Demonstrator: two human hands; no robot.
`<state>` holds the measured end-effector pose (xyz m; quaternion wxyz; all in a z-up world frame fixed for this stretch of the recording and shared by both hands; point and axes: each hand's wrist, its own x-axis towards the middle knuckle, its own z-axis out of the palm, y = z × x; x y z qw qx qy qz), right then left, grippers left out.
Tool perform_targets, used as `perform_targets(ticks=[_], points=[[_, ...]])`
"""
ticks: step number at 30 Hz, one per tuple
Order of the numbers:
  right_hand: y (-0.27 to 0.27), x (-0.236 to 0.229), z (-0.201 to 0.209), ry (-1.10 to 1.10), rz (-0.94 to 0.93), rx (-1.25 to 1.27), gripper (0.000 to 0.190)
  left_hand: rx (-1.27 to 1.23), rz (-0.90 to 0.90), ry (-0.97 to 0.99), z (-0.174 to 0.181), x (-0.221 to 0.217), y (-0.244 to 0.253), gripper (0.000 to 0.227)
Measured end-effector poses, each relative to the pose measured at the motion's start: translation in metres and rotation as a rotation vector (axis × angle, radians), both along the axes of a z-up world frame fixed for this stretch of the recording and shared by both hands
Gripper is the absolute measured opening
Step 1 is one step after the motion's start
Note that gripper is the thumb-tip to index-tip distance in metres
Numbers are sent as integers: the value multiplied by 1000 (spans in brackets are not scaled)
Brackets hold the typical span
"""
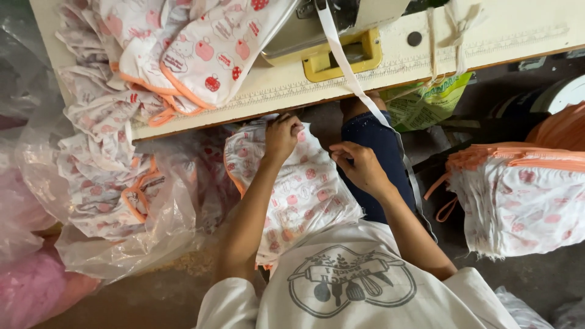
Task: Sewing the edges of pre-cut fabric pieces using an industrial overlock machine in a factory setting.
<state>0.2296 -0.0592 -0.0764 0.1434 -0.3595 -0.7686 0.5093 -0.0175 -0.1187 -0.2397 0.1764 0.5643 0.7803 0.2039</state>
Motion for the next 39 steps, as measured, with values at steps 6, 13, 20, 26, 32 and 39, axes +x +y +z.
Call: perform_targets(ticks=[6, 13, 20, 26, 32, 39], points=[[2, 4, -31, -28, -29, 12, 30, 171, -102, 158, 13, -1, -8, 14], [-3, -50, 11, 116, 180, -26, 88, 526, 74, -610, 155, -20, -37, 15], [-16, -29, 35, -13, 797, -283, 32, 967, 69, 113, 369, -102, -17, 9], [-33, 24, 7, -214, 530, -233, 37, 884, -102, 3, 323, -50, 117, 19], [55, -13, 60, -66, -68, 408, 42, 765, 14, 144, 238, -17, 127, 3], [124, -70, 110, 736, -332, -391, 15, 870, -17, 217, 229, 20, 105, 25]])
